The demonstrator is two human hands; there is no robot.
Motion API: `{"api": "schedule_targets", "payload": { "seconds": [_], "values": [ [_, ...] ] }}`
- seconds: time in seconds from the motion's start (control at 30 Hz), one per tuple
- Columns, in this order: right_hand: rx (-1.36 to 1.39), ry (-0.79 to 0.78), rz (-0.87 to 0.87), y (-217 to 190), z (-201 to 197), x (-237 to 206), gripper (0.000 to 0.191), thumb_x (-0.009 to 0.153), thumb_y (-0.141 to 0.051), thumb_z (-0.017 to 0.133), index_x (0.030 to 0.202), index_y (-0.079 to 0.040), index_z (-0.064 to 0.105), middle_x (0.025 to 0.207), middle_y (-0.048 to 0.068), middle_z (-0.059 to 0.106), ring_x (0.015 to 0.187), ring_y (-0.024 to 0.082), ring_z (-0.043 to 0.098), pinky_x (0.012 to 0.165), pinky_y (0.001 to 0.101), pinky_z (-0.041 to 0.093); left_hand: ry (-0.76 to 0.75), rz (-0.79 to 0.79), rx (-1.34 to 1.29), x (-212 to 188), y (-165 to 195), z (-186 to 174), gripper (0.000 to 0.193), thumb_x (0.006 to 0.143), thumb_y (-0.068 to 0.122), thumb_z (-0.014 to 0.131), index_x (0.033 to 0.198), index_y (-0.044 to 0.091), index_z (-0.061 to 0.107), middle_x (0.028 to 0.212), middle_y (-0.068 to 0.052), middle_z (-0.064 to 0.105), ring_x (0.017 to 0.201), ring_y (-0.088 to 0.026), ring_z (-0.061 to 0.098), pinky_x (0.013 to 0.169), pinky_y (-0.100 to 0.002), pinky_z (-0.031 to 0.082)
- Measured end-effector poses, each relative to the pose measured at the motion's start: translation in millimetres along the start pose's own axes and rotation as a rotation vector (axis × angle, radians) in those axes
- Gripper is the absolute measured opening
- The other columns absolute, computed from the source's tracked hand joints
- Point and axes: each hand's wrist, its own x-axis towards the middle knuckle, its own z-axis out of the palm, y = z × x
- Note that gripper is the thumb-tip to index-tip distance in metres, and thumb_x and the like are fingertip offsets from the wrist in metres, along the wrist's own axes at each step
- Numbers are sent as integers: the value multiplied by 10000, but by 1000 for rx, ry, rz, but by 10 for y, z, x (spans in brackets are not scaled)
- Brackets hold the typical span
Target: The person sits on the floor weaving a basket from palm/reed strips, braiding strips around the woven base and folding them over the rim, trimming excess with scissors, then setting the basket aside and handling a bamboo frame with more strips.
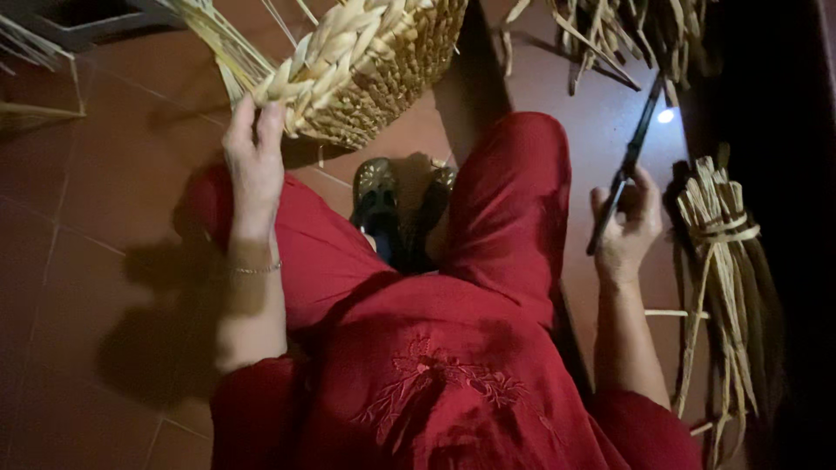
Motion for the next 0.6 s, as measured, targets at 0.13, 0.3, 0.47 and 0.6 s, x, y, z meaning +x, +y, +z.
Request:
{"api": "schedule_targets", "payload": {
  "seconds": [0.13, 0.3, 0.47, 0.6],
  "values": [
    [33, 42, 140, 404, -102, 54, 378, 1022, -9, 752, 1376, 33, 623, 1033, 50, 706, 926, 116, 662, 830, 246, 540, -1, -90, -14, 179, -155, -127, 259, 1109, 192, 588, 1227, -18, 682, 993, 11, 651, 911, -74, 532, 804, -264, 469],
    [-6, 94, 209, 755, -232, -164, 340, 1000, -10, 719, 1325, 40, 633, 1115, 121, 746, 997, 169, 748, 886, 283, 597, 5, -132, -49, 244, -309, -192, 263, 1157, 201, 608, 1106, -54, 645, 923, 4, 551, 894, -87, 457, 795, -281, 427],
    [-538, 123, -25, 852, -339, -338, 367, 927, -10, 825, 1243, 96, 672, 1036, 231, 752, 929, 294, 735, 836, 376, 568, -9, -92, -163, 336, -356, -224, 274, 1113, 189, 580, 1291, -8, 648, 1103, 1, 679, 1001, -79, 583, 917, -253, 508],
    [-76, 152, 187, 847, -296, -345, 355, 1006, 15, 685, 1342, 95, 602, 1112, 166, 754, 1022, 230, 764, 924, 322, 600, -13, -64, -280, 350, -389, -232, 317, 1105, 175, 563, 1366, -4, 582, 1203, -26, 664, 1074, -100, 596, 994, -269, 509]
  ]
}}
